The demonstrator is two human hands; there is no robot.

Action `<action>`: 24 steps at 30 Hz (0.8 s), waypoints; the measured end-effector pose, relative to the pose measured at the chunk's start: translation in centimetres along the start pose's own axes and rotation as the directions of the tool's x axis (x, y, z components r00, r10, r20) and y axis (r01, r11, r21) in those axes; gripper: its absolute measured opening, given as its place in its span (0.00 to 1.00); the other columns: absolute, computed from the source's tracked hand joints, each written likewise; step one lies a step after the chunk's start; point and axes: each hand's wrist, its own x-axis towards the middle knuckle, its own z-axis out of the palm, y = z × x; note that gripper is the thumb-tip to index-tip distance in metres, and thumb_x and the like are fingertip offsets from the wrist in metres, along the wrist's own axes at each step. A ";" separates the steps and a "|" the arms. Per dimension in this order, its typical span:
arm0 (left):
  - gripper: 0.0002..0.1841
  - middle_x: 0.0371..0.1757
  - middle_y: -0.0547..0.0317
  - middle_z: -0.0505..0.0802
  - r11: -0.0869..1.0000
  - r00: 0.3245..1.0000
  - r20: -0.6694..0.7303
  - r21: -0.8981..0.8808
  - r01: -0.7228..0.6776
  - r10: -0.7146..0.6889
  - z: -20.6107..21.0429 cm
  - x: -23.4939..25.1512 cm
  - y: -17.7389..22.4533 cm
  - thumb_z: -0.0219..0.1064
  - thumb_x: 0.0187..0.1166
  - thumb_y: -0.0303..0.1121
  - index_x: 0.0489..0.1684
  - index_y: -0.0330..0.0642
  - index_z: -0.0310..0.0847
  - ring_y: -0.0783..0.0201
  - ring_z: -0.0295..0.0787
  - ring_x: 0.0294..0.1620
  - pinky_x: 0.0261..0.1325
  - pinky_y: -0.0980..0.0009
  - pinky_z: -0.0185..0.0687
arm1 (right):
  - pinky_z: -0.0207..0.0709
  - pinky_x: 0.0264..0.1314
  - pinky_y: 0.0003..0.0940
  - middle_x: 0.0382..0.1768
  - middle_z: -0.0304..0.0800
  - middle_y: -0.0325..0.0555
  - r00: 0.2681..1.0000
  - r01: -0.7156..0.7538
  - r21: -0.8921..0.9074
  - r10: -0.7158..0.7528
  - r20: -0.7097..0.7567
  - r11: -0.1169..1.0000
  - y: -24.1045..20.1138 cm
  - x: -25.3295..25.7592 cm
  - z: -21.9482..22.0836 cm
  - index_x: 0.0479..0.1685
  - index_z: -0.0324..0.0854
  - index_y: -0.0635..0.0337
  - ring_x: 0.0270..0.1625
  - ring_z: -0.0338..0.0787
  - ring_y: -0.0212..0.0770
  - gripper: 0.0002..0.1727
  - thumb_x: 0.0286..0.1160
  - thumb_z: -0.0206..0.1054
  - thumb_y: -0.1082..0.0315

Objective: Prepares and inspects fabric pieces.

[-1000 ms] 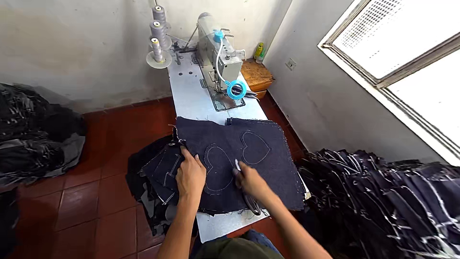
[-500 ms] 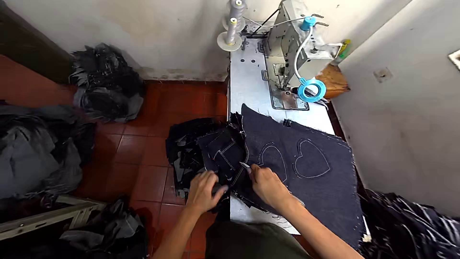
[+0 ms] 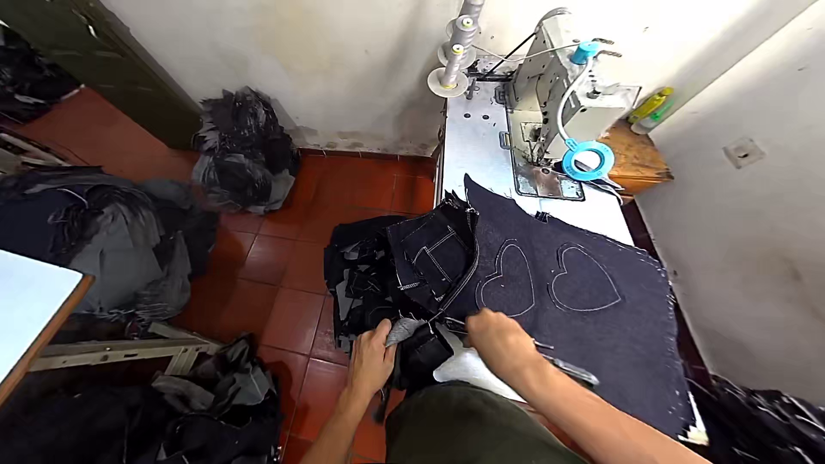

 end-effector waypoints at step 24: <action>0.37 0.58 0.47 0.94 0.822 0.837 0.133 -0.320 -0.471 0.531 -0.9 -11.7 13.2 0.44 0.90 0.60 0.51 0.34 0.91 0.62 0.86 0.69 0.81 0.58 0.73 | 0.65 0.25 0.30 0.26 0.77 0.36 0.467 0.794 0.576 -0.801 -0.376 0.192 7.2 -13.7 8.3 0.37 0.79 0.59 0.25 0.74 0.28 0.11 0.52 0.69 0.76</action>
